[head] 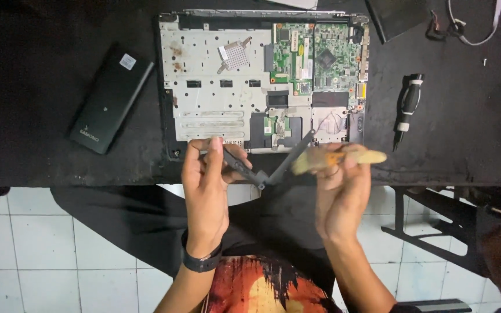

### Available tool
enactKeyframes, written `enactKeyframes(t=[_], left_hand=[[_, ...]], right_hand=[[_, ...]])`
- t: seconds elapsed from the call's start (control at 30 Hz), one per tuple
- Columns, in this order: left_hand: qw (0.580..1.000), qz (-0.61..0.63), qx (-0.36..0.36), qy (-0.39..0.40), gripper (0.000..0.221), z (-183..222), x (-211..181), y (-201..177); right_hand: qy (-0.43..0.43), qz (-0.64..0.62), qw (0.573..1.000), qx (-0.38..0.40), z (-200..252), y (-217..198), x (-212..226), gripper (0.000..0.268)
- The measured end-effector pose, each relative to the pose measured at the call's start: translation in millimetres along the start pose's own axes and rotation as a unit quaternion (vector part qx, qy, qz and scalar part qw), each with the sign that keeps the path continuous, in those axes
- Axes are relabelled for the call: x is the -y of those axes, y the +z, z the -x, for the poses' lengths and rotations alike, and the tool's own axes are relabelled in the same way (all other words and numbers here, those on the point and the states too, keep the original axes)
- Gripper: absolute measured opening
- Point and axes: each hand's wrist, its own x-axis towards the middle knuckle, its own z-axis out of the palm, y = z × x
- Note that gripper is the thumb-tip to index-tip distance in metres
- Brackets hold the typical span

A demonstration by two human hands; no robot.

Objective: Disassembling, cleaning, and reassembling internal laptop components using a screwdriver and brush.

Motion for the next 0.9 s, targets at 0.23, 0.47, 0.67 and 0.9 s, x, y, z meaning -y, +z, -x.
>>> enactKeyframes(t=[0.23, 0.47, 0.67, 0.9], left_hand=[[1.000, -0.006, -0.013, 0.008, 0.015, -1, 3, -1], [1.000, -0.006, 0.024, 0.005, 0.025, -5, -26, -1], [0.990, 0.010, 0.137, 0.029, 0.065, -3, -16, -7], [0.980, -0.066, 0.164, 0.094, 0.021, 2, -17, 2]], right_hand=[[-0.043, 0.033, 0.998, 0.034, 6, 5, 3, 0.013], [-0.052, 0.205, 0.960, 0.186, 18, -27, 16, 0.014], [-0.225, 0.276, 0.906, 0.227, -4, 21, 61, 0.017], [-0.238, 0.267, 0.863, 0.358, -29, 47, 76, 0.020]])
